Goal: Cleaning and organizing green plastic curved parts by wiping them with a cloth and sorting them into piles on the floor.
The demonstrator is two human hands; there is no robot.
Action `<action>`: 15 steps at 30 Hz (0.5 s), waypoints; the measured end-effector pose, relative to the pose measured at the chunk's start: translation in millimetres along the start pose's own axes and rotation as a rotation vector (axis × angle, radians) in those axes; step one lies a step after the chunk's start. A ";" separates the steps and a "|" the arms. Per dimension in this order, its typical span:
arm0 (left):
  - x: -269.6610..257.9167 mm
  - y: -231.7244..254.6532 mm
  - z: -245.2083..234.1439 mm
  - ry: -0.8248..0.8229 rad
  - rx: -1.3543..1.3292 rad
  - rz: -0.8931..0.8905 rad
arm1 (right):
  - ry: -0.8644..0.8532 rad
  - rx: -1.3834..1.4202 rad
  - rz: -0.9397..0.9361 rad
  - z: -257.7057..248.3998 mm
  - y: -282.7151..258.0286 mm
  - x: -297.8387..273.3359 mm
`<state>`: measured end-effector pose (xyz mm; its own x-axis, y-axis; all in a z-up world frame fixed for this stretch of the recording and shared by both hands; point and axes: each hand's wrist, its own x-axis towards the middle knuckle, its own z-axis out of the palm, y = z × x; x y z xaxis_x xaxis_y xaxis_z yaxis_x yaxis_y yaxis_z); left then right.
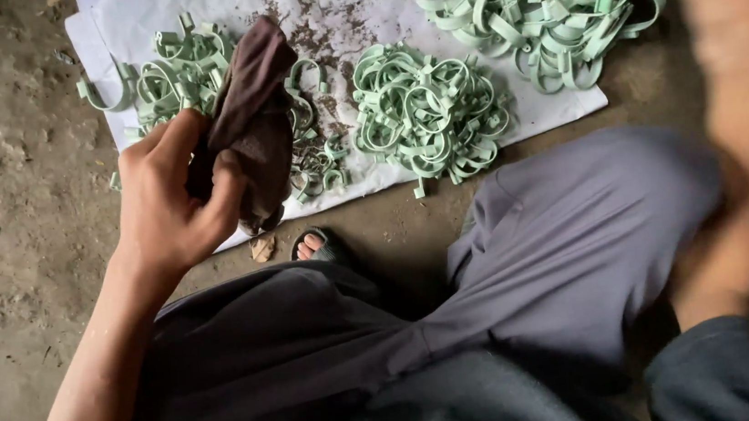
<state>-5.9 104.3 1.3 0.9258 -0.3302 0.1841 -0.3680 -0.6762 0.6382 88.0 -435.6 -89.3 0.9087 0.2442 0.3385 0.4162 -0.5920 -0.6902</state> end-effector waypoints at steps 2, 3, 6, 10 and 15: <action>-2.4 -4.8 0.1 -0.001 0.011 -0.007 | 0.160 0.217 0.134 46.0 12.9 -4.4; -2.0 -4.7 -0.2 0.001 0.010 -0.012 | 0.155 0.217 0.133 70.1 11.1 -9.4; 0.9 -5.6 0.6 -0.004 0.050 -0.005 | 0.003 0.086 0.544 137.8 16.8 -24.4; 4.2 -8.0 4.7 -0.037 0.060 0.013 | 0.006 0.199 0.019 190.5 30.2 -34.9; 7.6 -8.2 6.6 -0.016 0.097 0.068 | -0.117 0.050 -0.047 218.8 45.9 -52.6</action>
<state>3.6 102.9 -7.5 0.8972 -0.3872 0.2125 -0.4374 -0.7120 0.5493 66.3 -307.6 -278.8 0.8845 0.3605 0.2962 0.4567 -0.5392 -0.7076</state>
